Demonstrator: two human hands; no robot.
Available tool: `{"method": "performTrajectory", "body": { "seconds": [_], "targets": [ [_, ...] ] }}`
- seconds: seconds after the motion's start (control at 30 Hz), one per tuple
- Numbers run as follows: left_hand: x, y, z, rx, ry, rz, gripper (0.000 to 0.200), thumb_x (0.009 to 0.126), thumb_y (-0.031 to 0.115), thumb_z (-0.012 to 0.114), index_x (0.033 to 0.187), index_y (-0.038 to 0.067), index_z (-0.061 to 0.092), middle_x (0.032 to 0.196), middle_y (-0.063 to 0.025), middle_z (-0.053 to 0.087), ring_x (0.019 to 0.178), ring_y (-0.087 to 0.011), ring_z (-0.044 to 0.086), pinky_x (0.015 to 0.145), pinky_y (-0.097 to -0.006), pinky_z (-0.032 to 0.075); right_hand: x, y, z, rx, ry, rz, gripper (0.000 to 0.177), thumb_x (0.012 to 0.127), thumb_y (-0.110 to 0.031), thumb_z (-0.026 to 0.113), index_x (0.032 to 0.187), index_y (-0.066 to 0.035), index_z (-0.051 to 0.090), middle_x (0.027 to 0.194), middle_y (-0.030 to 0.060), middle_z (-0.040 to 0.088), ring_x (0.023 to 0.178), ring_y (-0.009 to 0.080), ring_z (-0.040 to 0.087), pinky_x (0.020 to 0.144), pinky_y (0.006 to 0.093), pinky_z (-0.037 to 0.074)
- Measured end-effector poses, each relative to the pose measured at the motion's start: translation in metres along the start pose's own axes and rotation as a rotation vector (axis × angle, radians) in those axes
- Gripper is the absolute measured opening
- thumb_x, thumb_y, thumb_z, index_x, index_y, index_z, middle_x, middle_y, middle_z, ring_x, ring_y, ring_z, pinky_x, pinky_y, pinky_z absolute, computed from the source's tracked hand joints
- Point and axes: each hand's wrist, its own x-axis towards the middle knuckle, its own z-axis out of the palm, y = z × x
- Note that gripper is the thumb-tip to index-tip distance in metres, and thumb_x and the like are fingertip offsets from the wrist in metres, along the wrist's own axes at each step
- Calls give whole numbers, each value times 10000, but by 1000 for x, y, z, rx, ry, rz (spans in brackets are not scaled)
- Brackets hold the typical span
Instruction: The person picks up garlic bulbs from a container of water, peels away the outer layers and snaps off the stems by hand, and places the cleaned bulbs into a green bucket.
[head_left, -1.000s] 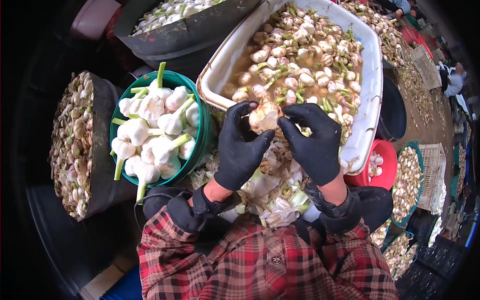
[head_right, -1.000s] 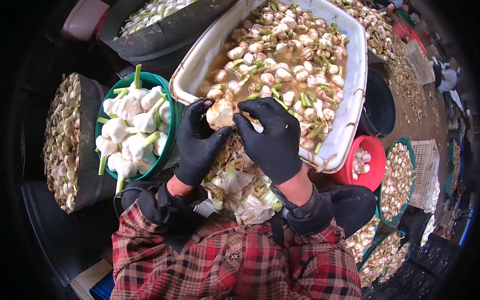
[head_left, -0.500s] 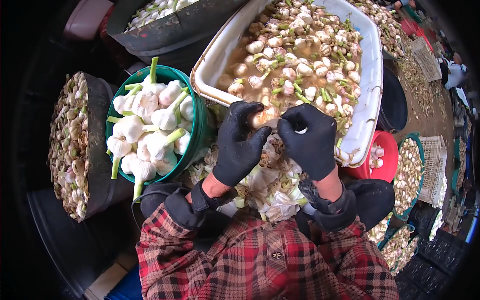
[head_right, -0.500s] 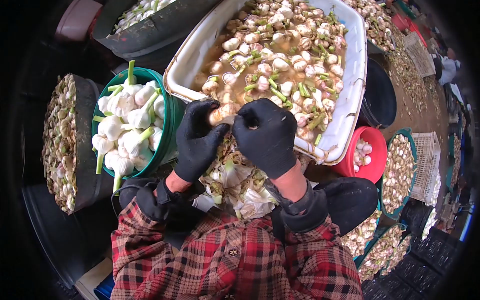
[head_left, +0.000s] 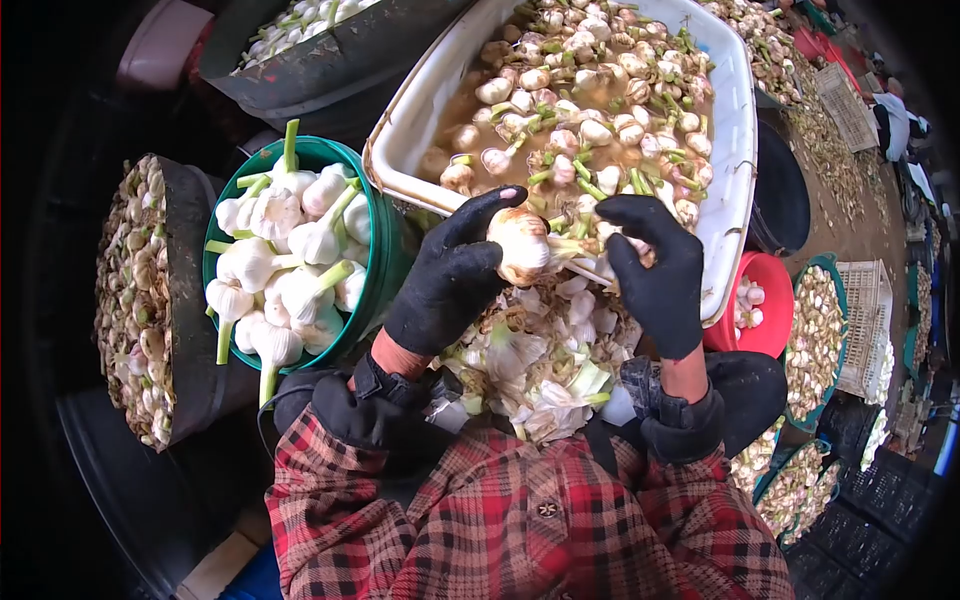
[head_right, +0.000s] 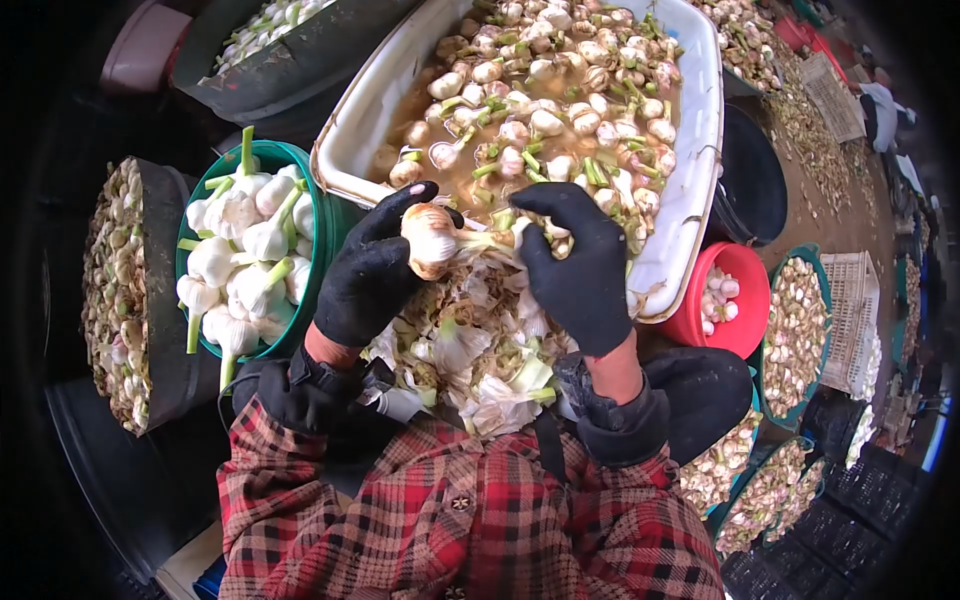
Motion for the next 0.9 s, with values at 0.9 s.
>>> {"method": "performTrajectory", "body": {
  "seconds": [0.9],
  "targets": [
    [-4,-10,10,618,-235,-43,642,788,243,700,1291,-77,464,833,-142,614,732,-179,592,662,-308,469,-29,-1,25,-193,-159,-138,107,742,26,613,822,-30,567,695,144,571,644,339,600,565,376,464]
  ]
}}
